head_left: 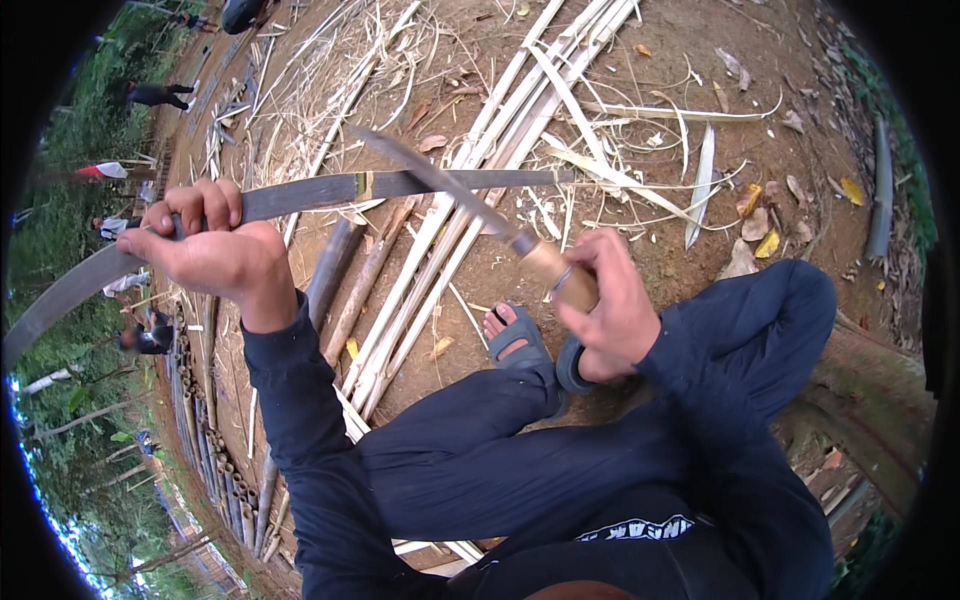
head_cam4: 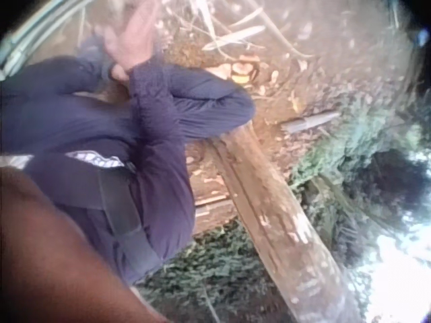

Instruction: The person thins out long strips of bamboo using a large knife while sitting outdoors. They hold a bamboo strip with one hand and scrape the knife along its length to shave off layers, periodically setting the processed strip down to pick up another from a pile on the ground.

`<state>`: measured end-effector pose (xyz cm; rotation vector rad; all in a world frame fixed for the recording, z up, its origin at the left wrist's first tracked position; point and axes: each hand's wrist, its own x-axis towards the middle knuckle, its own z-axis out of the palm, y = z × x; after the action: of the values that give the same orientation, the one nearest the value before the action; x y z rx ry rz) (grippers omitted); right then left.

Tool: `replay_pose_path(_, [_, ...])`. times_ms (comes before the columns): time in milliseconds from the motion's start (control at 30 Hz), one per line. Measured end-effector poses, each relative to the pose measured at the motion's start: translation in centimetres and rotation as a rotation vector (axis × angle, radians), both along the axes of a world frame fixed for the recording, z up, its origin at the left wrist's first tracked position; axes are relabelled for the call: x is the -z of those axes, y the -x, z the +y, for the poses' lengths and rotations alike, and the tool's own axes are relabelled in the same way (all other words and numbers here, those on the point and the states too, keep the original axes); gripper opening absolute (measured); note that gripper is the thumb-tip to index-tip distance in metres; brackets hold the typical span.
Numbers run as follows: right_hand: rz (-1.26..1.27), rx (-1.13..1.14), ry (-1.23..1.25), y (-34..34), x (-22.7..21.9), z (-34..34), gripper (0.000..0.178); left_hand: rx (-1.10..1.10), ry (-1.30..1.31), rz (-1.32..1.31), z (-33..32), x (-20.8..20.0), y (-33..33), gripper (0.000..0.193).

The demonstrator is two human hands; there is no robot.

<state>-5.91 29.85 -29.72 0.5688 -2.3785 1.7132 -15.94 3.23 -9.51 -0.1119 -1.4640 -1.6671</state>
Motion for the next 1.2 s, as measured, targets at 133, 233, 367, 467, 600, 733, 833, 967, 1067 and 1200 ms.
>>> replay_pose_path(133, [0.001, -0.13, 0.164, -1.8, -3.4, -1.6, 0.066, 0.049, 0.034, 0.011, 0.5, 0.8, -0.8, 0.05])
replay_pose_path(233, [-0.084, -0.221, -0.091, -1.5, -3.3, -0.7, 0.067, 0.08, 0.057, 0.034, 0.7, 0.7, -1.9, 0.05])
replay_pose_path(367, [-0.238, -0.051, -0.085, -1.1, 2.9, 1.5, 0.056, 0.11, 0.069, 0.031, 1.1, 0.8, -2.4, 0.05])
replay_pose_path(467, [-0.221, 0.023, -0.01, -0.7, 3.9, 2.5, 0.056, 0.111, 0.07, 0.068, 2.2, 0.3, -1.9, 0.049])
replay_pose_path(600, [-0.104, -0.209, 0.066, -1.7, -1.3, 0.8, 0.057, 0.028, 0.11, 0.034, 1.0, 0.6, -2.5, 0.05])
replay_pose_path(733, [-0.338, -0.113, -0.042, -0.1, 3.6, 2.0, 0.06, -0.005, 0.102, 0.031, 1.8, 0.6, -2.3, 0.049])
replay_pose_path(833, [-0.541, -0.021, -0.016, 1.7, 6.0, 3.7, 0.06, -0.024, 0.066, 0.035, 1.6, 1.2, -2.2, 0.049])
replay_pose_path(967, [-0.049, -0.111, -0.166, 0.2, 4.7, 2.6, 0.059, -0.043, 0.088, 0.012, 0.5, 1.1, -2.3, 0.049])
replay_pose_path(1067, [-0.177, -0.088, -0.152, 1.2, 6.7, 3.9, 0.056, -0.02, 0.091, 0.012, 0.4, 1.1, -2.1, 0.05])
replay_pose_path(1200, [-0.508, 0.034, -0.297, 3.0, 11.7, 6.6, 0.054, 0.0, 0.092, 0.018, 0.9, 0.9, -1.9, 0.051])
